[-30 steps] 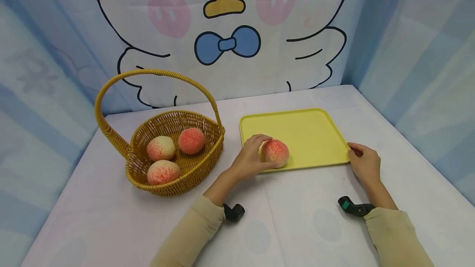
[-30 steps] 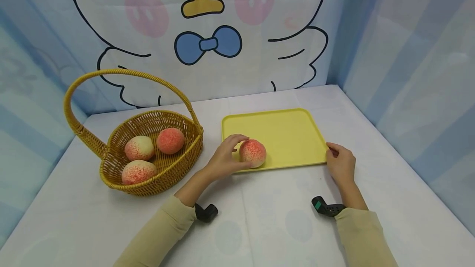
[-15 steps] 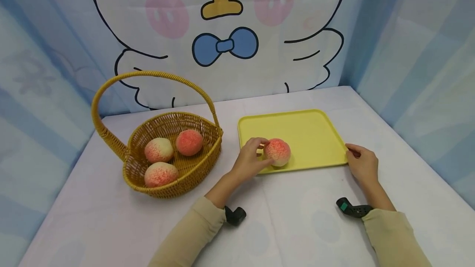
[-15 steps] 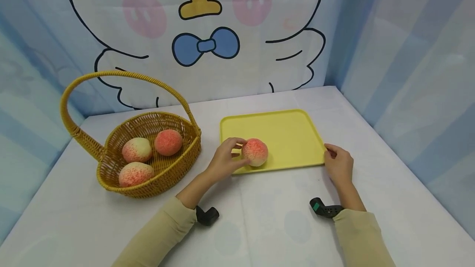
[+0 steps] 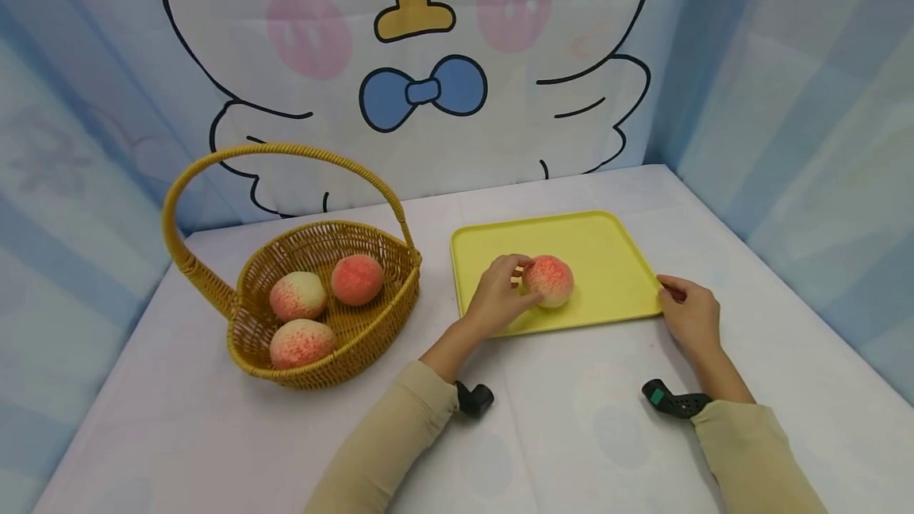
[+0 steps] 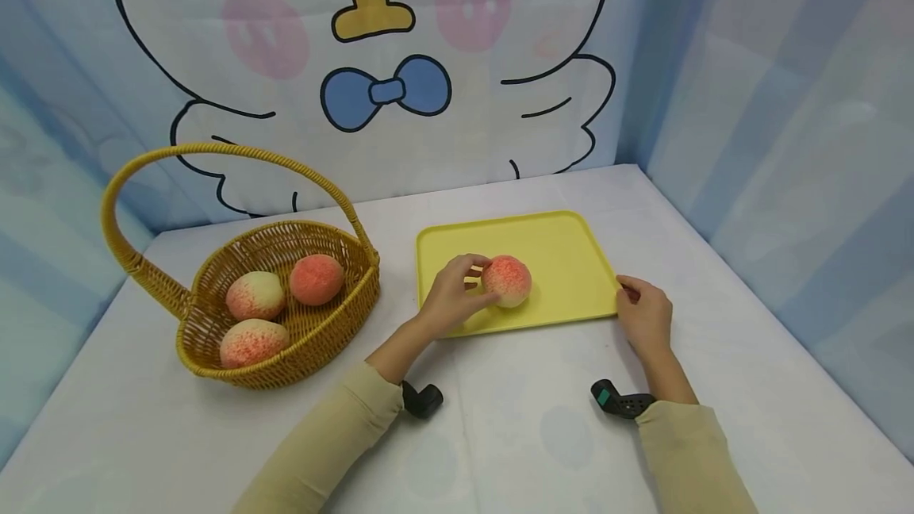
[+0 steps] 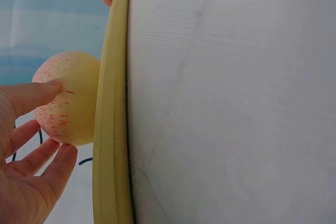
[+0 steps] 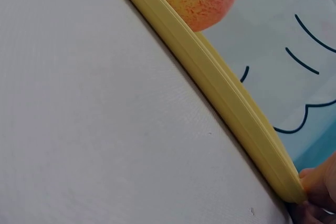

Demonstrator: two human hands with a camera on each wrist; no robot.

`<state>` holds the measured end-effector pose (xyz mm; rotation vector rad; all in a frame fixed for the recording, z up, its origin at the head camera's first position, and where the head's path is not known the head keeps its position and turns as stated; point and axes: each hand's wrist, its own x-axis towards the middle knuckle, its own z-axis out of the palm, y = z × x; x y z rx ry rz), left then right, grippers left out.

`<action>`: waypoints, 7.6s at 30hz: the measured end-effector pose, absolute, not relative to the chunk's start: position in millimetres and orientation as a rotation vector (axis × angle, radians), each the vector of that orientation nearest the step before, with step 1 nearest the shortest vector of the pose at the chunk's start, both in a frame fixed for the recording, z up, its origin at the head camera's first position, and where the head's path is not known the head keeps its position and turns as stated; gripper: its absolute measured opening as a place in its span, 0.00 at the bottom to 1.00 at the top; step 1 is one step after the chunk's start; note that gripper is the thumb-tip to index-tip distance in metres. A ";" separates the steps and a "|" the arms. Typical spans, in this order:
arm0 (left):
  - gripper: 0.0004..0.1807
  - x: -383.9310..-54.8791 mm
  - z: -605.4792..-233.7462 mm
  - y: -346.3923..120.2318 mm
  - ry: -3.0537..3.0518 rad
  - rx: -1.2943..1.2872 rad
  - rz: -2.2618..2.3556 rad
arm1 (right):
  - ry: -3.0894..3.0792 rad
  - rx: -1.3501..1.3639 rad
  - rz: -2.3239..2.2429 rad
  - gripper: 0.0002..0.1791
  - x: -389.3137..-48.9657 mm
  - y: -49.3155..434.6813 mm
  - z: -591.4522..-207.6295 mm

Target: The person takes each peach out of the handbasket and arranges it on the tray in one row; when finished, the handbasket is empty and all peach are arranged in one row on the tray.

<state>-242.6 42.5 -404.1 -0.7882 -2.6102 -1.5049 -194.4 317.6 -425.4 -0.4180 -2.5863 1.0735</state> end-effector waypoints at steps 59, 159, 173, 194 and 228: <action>0.31 -269.6 -389.8 166.9 -2.801 -0.587 -1.172 | -2.579 -0.359 1.108 0.17 -189.2 315.1 -418.6; 0.31 -229.9 -362.8 -152.7 -2.654 -0.420 -1.020 | -2.666 -0.403 1.056 0.20 -197.1 317.1 -427.8; 0.37 -240.3 -368.2 -155.5 -2.835 -0.315 -0.995 | -2.670 -0.450 1.084 0.20 -200.2 318.1 -431.1; 0.41 -245.0 -370.3 -158.4 -2.945 -0.255 -0.935 | -2.670 -0.463 1.081 0.21 -200.7 316.7 -432.3; 0.38 -218.0 -350.4 -143.8 -2.646 -0.374 -0.885 | -2.676 -0.499 1.091 0.21 -201.6 317.1 -430.0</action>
